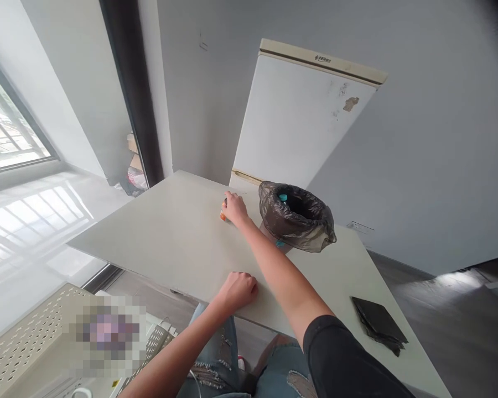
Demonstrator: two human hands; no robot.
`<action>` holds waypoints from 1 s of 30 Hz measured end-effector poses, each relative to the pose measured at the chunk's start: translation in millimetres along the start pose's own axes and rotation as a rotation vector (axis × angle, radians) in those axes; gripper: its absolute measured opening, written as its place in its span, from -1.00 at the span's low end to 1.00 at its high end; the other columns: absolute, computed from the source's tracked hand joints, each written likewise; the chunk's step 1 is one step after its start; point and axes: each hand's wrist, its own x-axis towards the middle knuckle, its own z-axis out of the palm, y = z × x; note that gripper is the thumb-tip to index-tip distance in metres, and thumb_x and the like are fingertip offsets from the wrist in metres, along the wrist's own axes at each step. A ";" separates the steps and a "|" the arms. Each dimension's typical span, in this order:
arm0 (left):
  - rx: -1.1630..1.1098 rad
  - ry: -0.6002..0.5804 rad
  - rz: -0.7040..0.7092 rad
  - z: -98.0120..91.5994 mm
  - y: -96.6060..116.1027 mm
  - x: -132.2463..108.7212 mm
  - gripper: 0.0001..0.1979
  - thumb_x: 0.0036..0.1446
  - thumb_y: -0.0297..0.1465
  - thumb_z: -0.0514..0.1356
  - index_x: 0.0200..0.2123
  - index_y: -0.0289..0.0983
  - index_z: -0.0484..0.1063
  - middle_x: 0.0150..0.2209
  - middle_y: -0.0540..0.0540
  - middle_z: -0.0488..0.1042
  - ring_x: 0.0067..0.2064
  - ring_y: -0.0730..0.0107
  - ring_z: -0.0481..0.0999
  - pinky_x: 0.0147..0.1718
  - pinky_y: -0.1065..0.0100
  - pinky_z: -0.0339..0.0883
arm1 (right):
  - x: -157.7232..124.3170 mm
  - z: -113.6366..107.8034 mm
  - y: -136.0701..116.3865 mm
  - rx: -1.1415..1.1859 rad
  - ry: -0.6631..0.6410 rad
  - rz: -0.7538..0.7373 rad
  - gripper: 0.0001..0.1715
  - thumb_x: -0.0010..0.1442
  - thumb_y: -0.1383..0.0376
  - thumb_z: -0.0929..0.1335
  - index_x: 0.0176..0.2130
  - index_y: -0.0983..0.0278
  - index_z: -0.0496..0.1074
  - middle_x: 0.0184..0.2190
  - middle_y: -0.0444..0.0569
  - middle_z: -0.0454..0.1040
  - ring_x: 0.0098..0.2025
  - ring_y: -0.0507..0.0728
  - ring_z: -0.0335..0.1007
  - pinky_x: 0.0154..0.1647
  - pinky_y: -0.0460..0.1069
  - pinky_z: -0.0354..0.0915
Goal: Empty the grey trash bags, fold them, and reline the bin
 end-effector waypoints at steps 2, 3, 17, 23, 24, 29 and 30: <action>0.004 -0.005 -0.002 -1.0 0.0 0.8 -0.65 0.35 -0.43 0.04 -0.27 -0.29 0.66 -0.23 -0.33 0.67 -0.20 0.08 0.68 -0.24 0.23 0.34 | -18.4 -1.0 -0.7 0.027 0.033 -0.040 -0.46 0.43 0.36 0.33 0.34 0.25 0.31 0.18 0.18 0.51 0.22 0.29 0.39 0.16 0.07 0.33; 0.007 -0.007 -0.002 -1.4 0.1 1.0 -0.65 0.35 -0.43 0.04 -0.27 -0.29 0.66 -0.23 -0.33 0.67 -0.21 0.08 0.68 -0.24 0.23 0.34 | -29.0 -5.8 -0.3 0.055 0.069 -0.070 -0.44 0.42 0.35 0.35 0.35 0.24 0.31 0.19 0.17 0.52 0.23 0.29 0.40 0.19 0.07 0.33; 0.037 0.037 -0.016 0.9 -1.5 2.8 -0.67 0.39 -0.43 0.04 -0.36 -0.25 0.56 -0.28 -0.21 0.66 -0.24 0.15 0.66 -0.35 0.28 0.17 | -144.3 -173.0 127.1 0.276 0.904 0.110 -0.37 0.35 0.09 0.37 0.31 0.18 0.26 0.09 0.11 0.59 -0.04 0.21 0.57 0.03 0.11 0.47; 0.070 0.040 -0.042 0.1 -0.2 3.8 -0.62 0.43 -0.41 0.02 -0.41 -0.26 0.53 -0.33 -0.19 0.64 -0.31 0.21 0.62 -0.41 0.27 0.01 | -144.6 -171.6 162.6 0.261 0.664 0.236 -0.63 0.24 0.11 0.46 0.00 0.18 0.52 -0.06 0.06 0.67 0.02 0.28 0.53 0.11 0.17 0.39; 0.071 0.043 -0.040 0.4 -0.3 3.8 -0.61 0.43 -0.41 0.01 -0.41 -0.26 0.52 -0.34 -0.18 0.63 -0.32 0.22 0.60 -0.42 0.27 -0.02 | -145.1 -171.9 167.3 0.265 0.627 0.251 -0.64 0.23 0.11 0.46 0.00 0.17 0.53 -0.06 0.06 0.67 0.04 0.30 0.51 0.10 0.18 0.39; 0.094 0.066 -0.056 2.1 -0.1 4.3 -0.61 0.41 -0.43 0.02 -0.44 -0.25 0.51 -0.39 -0.17 0.60 -0.35 0.24 0.57 -0.42 0.24 -0.11 | -144.9 -173.8 187.6 0.320 0.570 0.237 -0.62 0.27 0.05 0.45 0.01 0.15 0.54 0.01 0.08 0.66 0.11 0.34 0.49 0.08 0.20 0.40; 0.100 0.065 -0.063 2.3 0.2 4.7 -0.62 0.41 -0.43 0.03 -0.44 -0.25 0.51 -0.39 -0.17 0.61 -0.35 0.24 0.57 -0.41 0.24 -0.11 | -144.3 -173.4 190.3 0.346 0.566 0.223 -0.59 0.27 0.04 0.46 0.04 0.14 0.53 0.04 0.08 0.65 0.09 0.32 0.50 0.09 0.21 0.41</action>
